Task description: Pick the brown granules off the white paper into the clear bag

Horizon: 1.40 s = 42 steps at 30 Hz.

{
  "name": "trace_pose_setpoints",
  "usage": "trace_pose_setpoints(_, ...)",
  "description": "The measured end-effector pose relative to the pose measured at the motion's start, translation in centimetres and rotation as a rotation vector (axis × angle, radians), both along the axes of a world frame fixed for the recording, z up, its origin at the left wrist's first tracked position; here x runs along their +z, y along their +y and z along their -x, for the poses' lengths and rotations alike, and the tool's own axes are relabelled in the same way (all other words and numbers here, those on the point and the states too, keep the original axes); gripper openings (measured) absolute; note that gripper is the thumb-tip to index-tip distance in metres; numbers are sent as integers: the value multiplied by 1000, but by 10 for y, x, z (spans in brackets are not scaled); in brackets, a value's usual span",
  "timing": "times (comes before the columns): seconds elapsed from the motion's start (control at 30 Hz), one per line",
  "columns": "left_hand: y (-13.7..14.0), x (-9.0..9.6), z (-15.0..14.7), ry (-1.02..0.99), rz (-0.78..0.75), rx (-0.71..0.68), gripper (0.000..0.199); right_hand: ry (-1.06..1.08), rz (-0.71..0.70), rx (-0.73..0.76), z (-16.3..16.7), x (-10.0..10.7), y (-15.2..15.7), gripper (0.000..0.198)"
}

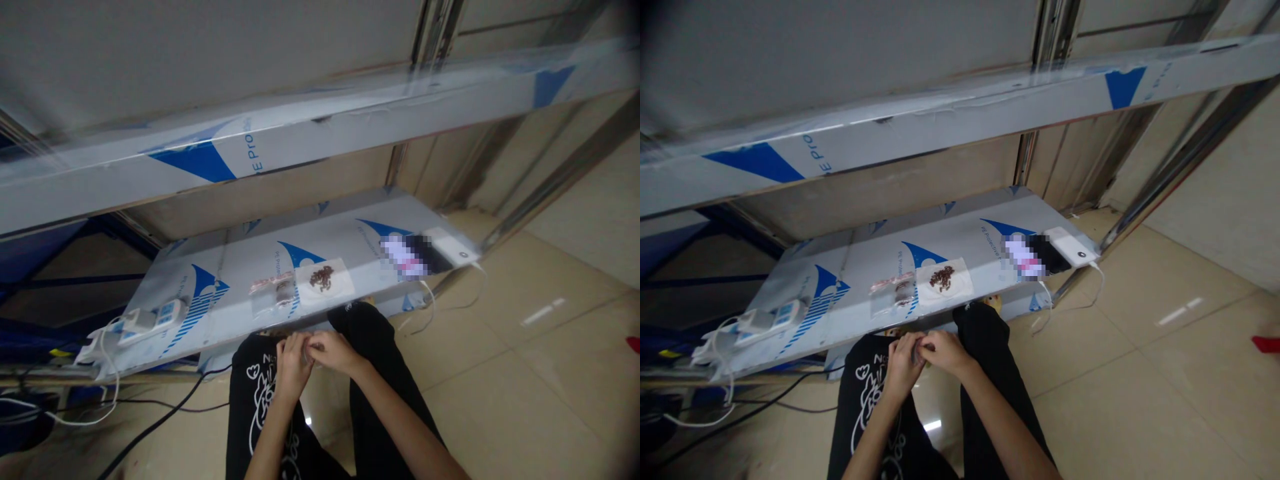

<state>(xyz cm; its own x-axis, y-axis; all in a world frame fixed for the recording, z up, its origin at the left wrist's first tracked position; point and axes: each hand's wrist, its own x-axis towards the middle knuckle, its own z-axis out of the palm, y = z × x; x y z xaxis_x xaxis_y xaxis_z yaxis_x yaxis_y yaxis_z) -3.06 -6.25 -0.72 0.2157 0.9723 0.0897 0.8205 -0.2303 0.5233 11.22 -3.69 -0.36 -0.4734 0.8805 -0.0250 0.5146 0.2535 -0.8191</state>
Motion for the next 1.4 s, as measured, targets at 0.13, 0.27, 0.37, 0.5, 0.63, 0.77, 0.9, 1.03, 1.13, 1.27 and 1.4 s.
trace_pose_setpoints(0.13,16,2,-5,-45,-17,36,21,124,-76,-117,-9,10,5,19)
trace_pose_setpoints(0.27,34,7,-13,-65,-35,-15,22,223,-66,-234,-20,12,11,23)
trace_pose_setpoints(0.37,50,15,-21,-12,-145,-18,25,234,-48,-244,-30,11,15,24)
trace_pose_setpoints(0.5,73,29,-23,74,-267,83,23,131,-62,-188,-44,18,27,24)
trace_pose_setpoints(0.63,92,29,-19,69,-322,153,21,-56,-242,-216,-57,23,57,18)
trace_pose_setpoints(0.77,92,17,-20,-70,-303,206,14,-158,-438,-291,-64,12,94,15)
trace_pose_setpoints(0.9,83,12,-24,-206,-276,217,10,-234,-486,-351,-61,-6,119,16)
trace_pose_setpoints(1.03,79,14,-21,-253,-276,209,16,-317,-466,-380,-52,-16,127,15)
trace_pose_setpoints(1.13,80,13,-19,-251,-299,224,22,-337,-447,-394,-46,-19,130,14)
trace_pose_setpoints(1.27,83,12,-16,-238,-319,219,25,-319,-407,-444,-41,-21,132,13)
trace_pose_setpoints(1.4,89,12,-15,-211,-305,247,19,-195,-392,-482,-34,-23,133,11)
